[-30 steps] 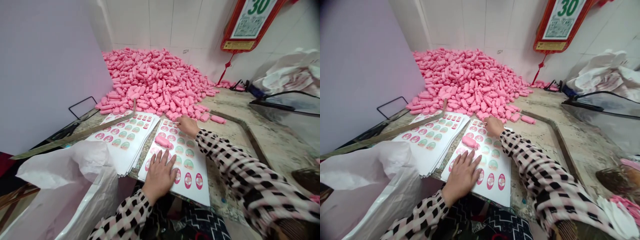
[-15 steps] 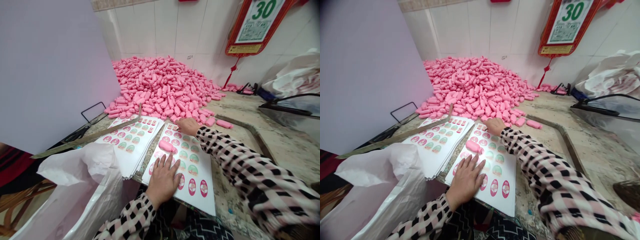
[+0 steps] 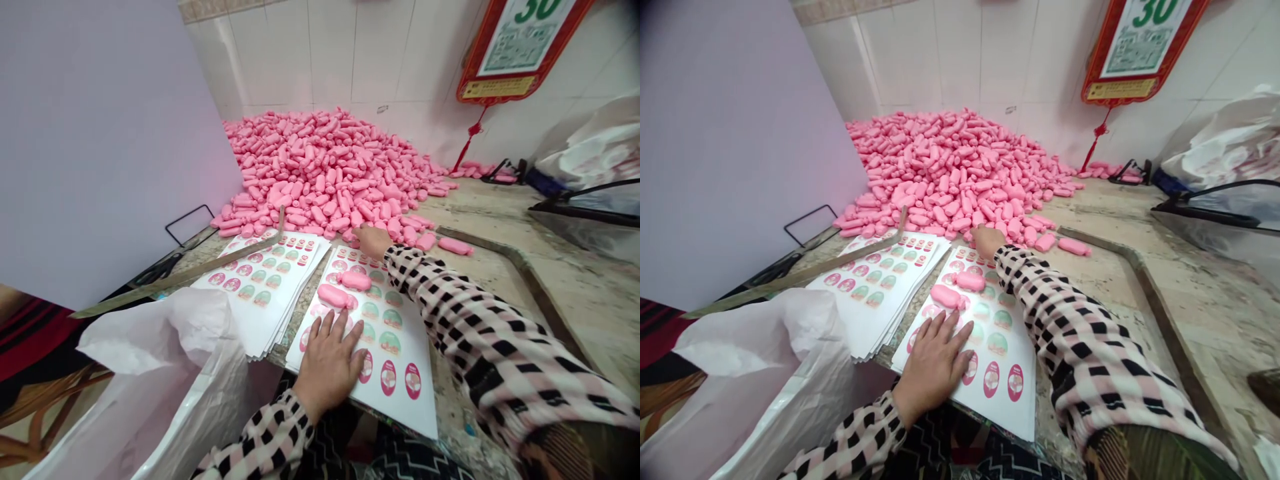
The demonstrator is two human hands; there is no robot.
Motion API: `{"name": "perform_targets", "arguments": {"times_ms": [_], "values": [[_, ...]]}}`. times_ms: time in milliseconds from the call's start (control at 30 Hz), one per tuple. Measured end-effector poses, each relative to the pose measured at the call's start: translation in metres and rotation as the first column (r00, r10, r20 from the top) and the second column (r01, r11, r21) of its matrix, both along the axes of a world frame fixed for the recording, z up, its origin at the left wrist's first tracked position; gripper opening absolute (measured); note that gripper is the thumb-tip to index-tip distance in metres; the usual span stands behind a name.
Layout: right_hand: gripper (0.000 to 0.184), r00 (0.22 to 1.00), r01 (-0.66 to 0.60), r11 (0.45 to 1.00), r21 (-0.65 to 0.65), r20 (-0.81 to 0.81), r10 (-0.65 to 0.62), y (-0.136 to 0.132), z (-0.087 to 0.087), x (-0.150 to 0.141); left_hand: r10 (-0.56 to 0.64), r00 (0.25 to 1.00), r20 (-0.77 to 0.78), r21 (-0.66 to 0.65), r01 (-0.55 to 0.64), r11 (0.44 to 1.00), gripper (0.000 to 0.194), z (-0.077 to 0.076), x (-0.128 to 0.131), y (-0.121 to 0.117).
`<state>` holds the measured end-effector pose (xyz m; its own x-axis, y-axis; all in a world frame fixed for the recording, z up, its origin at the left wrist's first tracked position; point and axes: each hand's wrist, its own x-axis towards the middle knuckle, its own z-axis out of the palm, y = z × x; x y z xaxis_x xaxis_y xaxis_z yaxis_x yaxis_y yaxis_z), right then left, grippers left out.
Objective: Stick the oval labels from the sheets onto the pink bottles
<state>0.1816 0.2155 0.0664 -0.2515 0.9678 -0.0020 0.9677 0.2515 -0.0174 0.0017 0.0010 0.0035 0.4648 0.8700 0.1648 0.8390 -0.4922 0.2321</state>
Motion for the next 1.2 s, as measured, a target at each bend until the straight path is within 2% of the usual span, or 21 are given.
{"name": "perform_targets", "arguments": {"times_ms": [133,267,367,467,567,633,733,833,900,1000,1200], "values": [[0.032,0.998,-0.032,0.999,-0.042,0.057,0.034,0.011,-0.011,0.003,-0.003,1.000,0.001,0.000,0.003,1.000,0.048,0.002,0.000,-0.001],[0.027,0.997,-0.055,0.997,-0.044,0.052,0.057,0.006,-0.005,0.007,0.004,1.000,0.001,0.003,-0.004,1.000,0.048,0.001,0.000,-0.001],[0.033,0.996,-0.086,0.995,-0.041,0.012,0.086,-0.015,-0.002,0.004,-0.007,1.000,0.007,0.010,0.006,1.000,0.048,0.001,-0.001,-0.001],[0.037,0.986,-0.163,0.980,-0.112,-0.053,0.158,-0.045,-0.010,-0.006,-0.002,1.000,0.010,0.022,0.002,1.000,0.048,0.002,0.000,0.000],[0.043,0.947,-0.259,0.947,-0.189,-0.245,0.210,-0.064,-0.019,-0.010,0.016,1.000,0.012,0.027,-0.016,1.000,0.047,0.003,0.000,0.000],[0.043,0.947,-0.209,0.963,-0.167,-0.278,0.158,-0.063,-0.019,-0.002,0.016,1.000,0.016,0.027,-0.016,0.999,0.048,0.002,0.000,0.000],[0.040,0.993,-0.009,0.997,-0.072,-0.122,0.001,-0.047,-0.012,0.025,0.006,1.000,0.024,0.030,-0.007,1.000,0.047,0.001,0.000,0.000],[0.038,0.995,0.099,0.994,-0.038,-0.002,-0.099,-0.032,-0.005,0.055,0.002,1.000,0.030,0.030,-0.003,1.000,0.047,0.000,-0.001,0.000],[0.036,0.991,0.125,0.991,-0.050,0.060,-0.122,-0.028,-0.005,0.067,0.002,0.999,0.032,0.035,-0.003,0.999,0.047,-0.001,-0.001,0.000],[0.032,0.987,0.126,0.989,-0.071,0.111,-0.118,-0.029,-0.008,0.072,0.003,0.999,0.035,0.038,-0.004,0.999,0.047,-0.001,-0.001,-0.001],[0.039,0.990,0.100,0.993,-0.067,0.104,-0.092,-0.046,-0.004,0.050,0.005,0.999,0.038,0.023,-0.006,1.000,0.047,0.000,0.000,0.000]]}}
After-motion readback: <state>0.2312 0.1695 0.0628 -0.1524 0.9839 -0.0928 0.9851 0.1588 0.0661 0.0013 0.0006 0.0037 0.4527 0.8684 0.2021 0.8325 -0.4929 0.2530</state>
